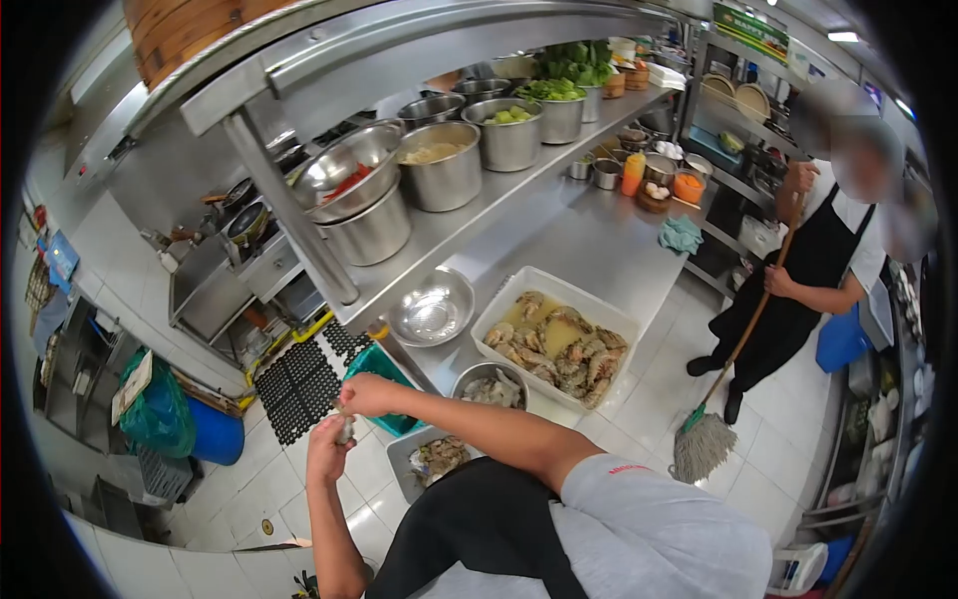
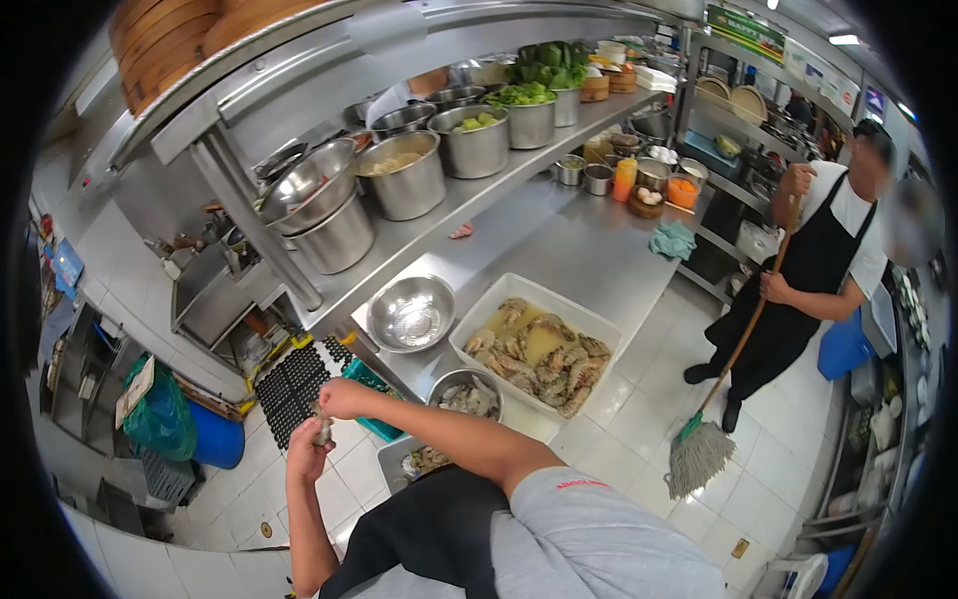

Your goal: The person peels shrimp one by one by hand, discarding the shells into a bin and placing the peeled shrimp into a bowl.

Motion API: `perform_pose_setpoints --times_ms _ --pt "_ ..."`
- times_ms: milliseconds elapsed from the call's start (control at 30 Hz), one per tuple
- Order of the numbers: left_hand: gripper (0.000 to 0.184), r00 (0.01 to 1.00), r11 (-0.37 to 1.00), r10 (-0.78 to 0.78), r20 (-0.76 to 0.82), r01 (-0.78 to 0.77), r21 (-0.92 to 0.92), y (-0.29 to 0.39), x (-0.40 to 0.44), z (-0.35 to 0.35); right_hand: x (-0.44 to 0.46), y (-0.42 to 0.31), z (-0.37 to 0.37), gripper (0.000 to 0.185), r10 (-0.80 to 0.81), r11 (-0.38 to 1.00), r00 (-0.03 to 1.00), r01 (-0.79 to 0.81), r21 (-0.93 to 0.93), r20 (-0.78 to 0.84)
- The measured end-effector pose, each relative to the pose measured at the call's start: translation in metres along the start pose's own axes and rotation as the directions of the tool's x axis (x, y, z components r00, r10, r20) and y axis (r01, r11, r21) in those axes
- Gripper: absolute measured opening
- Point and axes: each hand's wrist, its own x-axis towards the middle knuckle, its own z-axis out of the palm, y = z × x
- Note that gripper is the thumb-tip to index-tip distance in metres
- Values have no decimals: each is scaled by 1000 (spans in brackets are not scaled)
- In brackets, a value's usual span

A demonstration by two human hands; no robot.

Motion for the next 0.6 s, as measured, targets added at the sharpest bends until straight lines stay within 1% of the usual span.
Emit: perform_pose_setpoints --times_ms 67,100,133,167,233,267,300,333,367,433,467,533,600 --pt "17 997 999 -36 73 37 -19 1 6 -14 -2 -2 -1 24 59 990 998 -63 124 37" --pt "13 997 997 -59 44 60 -37 8 2 -6 0 -6 -3 26 82 979 995 -90 184 54" --pt "13 995 997 -68 69 70 -30 10 3 -5 4 -7 -2 29 100 962 992 -117 249 78" --pt "13 993 996 -79 88 82 -24 12 2 -9 8 -6 -1 31 122 924 979 -172 342 164" --pt "16 990 996 -76 120 81 -36 14 4 -16 19 1 1 30 135 899 963 -219 380 235" --pt "17 995 994 -55 81 61 -86 11 5 -17 22 5 3 30 139 884 952 -243 399 272" --pt "18 999 990 -35 38 40 -136 13 1 -10 21 3 6 27 141 853 960 -242 463 243" --pt "19 1000 982 -15 -8 13 -188 14 -2 -7 17 -3 3 28 148 860 969 -224 459 196" --pt "21 995 981 3 98 17 -195 15 -3 -9 15 -10 0 28 152 868 977 -205 453 150" --pt "22 993 985 0 117 20 -172 16 -6 -5 16 -13 4 32 150 880 987 -156 448 48" --pt "22 992 986 -2 125 22 -163 18 -7 -3 15 -14 9 34 161 893 985 -117 434 -65" --pt "24 994 993 -34 103 45 -106 21 -5 -1 13 -13 17 36 169 924 941 -48 379 -293" --pt "25 993 996 -50 107 58 -75 26 -2 -1 14 -10 12 30 183 876 979 -122 467 -86"
